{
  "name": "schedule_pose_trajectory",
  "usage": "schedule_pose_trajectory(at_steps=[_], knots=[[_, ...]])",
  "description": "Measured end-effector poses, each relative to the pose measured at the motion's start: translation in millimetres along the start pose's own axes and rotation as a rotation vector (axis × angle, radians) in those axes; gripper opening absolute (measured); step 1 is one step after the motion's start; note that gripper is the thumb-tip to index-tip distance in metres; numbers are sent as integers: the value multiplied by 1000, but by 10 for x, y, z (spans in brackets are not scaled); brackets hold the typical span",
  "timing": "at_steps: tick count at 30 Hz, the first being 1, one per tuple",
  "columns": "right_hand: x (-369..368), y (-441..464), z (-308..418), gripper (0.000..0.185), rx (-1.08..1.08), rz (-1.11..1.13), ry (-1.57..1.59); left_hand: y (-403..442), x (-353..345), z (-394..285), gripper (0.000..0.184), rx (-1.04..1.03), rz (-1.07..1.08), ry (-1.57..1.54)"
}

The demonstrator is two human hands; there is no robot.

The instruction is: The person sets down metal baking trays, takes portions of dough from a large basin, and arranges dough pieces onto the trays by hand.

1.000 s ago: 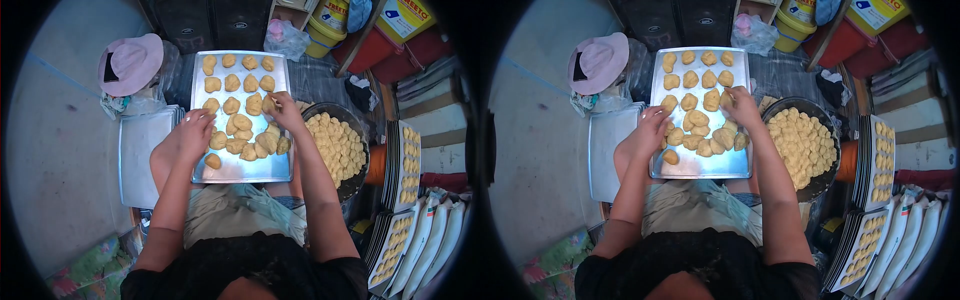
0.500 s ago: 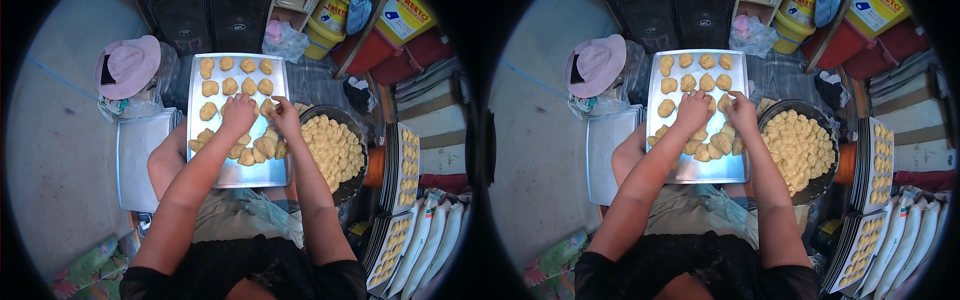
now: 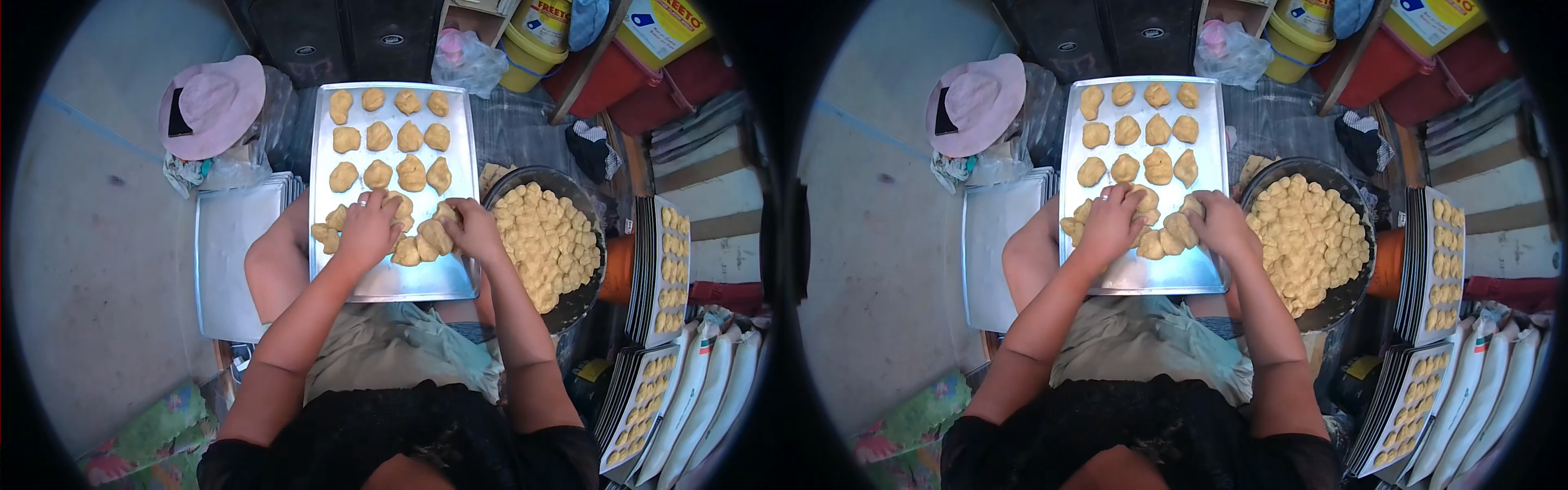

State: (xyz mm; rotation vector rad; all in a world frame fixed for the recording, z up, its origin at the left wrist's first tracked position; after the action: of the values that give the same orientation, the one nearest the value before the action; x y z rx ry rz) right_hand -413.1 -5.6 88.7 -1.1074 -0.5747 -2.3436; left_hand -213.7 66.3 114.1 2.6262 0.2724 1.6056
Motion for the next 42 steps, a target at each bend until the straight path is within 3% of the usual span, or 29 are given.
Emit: schedule_pose_trajectory(at_steps=[5, 8, 11, 14, 15, 18, 21, 24, 25, 29, 32, 35, 37, 39, 41, 42], knots=[[-170, -164, -23, 38, -134, 276, 317, -200, -23, 29, 27, -41, 110, 54], [-235, -186, -141, 35, -154, 213, 484, -218, 1, 27, 32, -38, 209, -23], [-237, -111, -261, 29, -181, -33, 691, -204, 136, 52, 43, 141, 37, -446], [52, 15, 219, 33, 96, -68, 13, -129, -11, 289, 52, 76, 3, -408], [107, 70, 375, 27, 87, -55, 15, -127, -3, 311, 49, 157, 81, -404], [54, 181, 770, 33, 385, -160, -40, -104, 86, 290, 43, 38, 76, -139], [-216, 234, 873, 39, 461, -51, -93, -157, 188, 223, 34, -15, -19, -62], [-211, 313, 742, 47, 177, 190, 246, -183, 157, 353, 27, 67, 173, -202], [-199, 278, 683, 49, -70, 269, 523, -202, 192, 425, 28, 145, 114, -359], [-87, 247, 451, 37, -112, -137, 748, -281, 260, 757, 35, 387, -137, -1056], [14, 281, 495, 30, -186, -184, 974, -295, 381, 1078, 29, 699, -149, -1613], [6, 314, 485, 30, -204, -172, 916, -321, 424, 1281, 19, 727, 49, -1594], [-30, 333, 503, 32, -196, -204, 905, -373, 417, 1350, 23, 772, 78, -1349], [-60, 366, 522, 36, -180, -267, 882, -355, 431, 1377, 31, 634, -8, -1035], [-158, 438, 604, 38, -144, -265, 689, -323, 426, 1273, 42, 321, -187, -649], [-219, 471, 679, 40, -126, -263, 592, -306, 416, 1176, 45, 357, -126, -574]])
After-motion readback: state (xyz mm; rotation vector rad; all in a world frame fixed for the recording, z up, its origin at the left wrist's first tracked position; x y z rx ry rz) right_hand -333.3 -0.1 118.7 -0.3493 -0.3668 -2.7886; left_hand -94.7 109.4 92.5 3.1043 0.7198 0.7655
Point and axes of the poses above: each hand's wrist, its own y-axis towards the middle knuckle, its own x-axis out of the back of the hand, z = x × y, the point moved 5 cm from there along y, towards the middle knuckle, and after that the axes turned 11 degrees about x, right-handed, at the moved point
